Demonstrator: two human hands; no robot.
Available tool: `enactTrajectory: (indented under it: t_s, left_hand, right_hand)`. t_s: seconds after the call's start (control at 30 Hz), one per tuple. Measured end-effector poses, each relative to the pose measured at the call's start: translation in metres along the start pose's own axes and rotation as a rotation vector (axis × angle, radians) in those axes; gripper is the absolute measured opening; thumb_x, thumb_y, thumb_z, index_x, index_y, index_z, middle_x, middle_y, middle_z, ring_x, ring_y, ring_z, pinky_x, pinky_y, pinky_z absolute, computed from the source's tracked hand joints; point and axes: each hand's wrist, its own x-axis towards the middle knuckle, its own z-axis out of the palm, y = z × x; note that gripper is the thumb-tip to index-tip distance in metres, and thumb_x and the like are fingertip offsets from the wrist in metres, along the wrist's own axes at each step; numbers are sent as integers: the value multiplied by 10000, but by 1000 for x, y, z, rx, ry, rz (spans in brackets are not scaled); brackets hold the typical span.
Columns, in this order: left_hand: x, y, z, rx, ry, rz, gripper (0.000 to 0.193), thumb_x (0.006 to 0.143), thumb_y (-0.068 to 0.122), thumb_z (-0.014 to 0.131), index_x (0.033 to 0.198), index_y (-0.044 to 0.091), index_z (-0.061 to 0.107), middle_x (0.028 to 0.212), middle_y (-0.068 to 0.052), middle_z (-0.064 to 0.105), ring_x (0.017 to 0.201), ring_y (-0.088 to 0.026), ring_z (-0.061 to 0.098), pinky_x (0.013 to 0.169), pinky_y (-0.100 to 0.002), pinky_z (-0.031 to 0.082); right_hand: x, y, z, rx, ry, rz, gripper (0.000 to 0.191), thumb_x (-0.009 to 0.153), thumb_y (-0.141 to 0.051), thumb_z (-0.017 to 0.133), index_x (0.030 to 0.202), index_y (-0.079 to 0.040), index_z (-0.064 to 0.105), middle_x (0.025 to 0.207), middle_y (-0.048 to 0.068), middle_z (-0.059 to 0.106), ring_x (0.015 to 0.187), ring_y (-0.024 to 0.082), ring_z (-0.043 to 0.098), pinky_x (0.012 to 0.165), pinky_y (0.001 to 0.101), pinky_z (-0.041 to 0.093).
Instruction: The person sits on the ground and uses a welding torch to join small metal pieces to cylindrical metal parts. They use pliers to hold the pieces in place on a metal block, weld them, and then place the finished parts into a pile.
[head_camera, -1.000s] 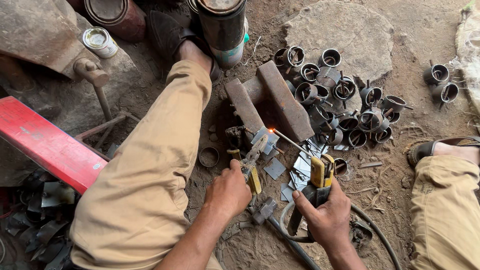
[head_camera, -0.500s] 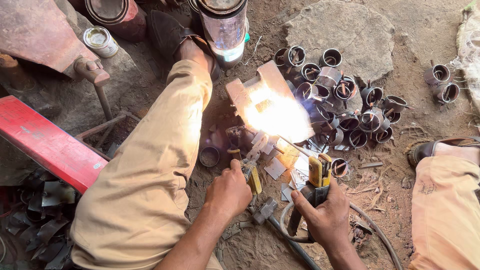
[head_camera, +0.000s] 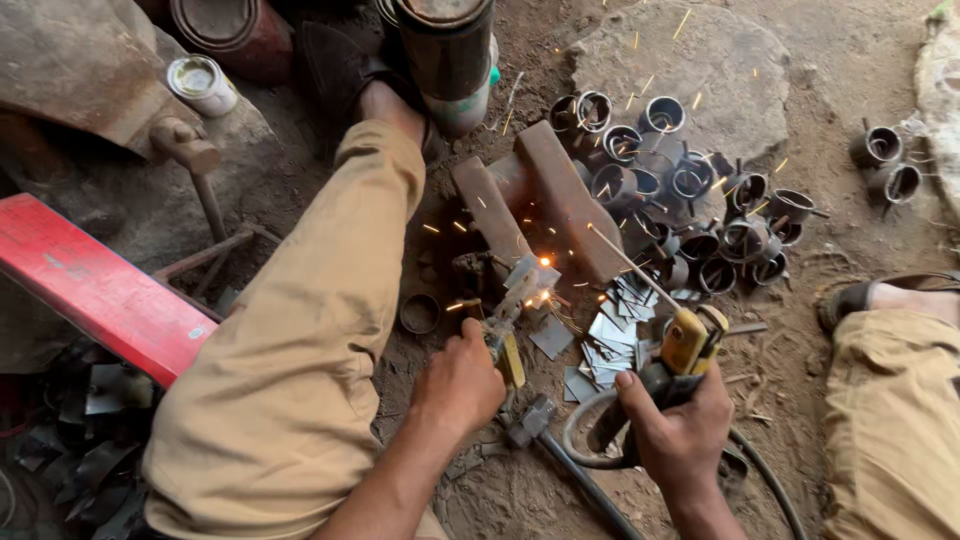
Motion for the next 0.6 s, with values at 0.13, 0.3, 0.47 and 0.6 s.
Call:
enactTrajectory:
  t_s: [0.13,0.3,0.47,0.6]
  left_hand:
    - [-4,0,1,-3,29,16,470,930,193,604,1313,-1,413,1232,-271,616,1141,-446,647,1001,-546,532]
    - [-18,0,-7,-36,-22,-29,449,939,155,573,1328,-5,418,1230,-248,626,1117,-404,674,1007,-525,544]
    - [-32,-6,-24,-109,-87,-146,446,955,142,518,1368,19,404,1227,-213,665,1084,-361,739,963,-490,619]
    - [-38,-11,-29,-31,35,-66,471,934,144,539,1368,-9,438,1309,-256,623,1212,-421,635,1071,-507,509]
  right_hand:
    - [-4,7,-5,-127,-10,26,371,811,-297,793,977,-63,558,701,36,642,591,152,672,558,305,599]
    - [-16,7,-11,-125,-52,-40,401,809,-315,780,1016,-51,561,702,21,683,603,129,715,606,305,644]
    - [-31,5,-11,-127,-158,4,338,791,-323,785,903,-60,605,630,29,675,482,133,685,476,307,610]
    - [-57,1,-3,-268,-272,-57,328,759,-316,798,910,-72,639,643,33,675,488,127,685,431,288,626]
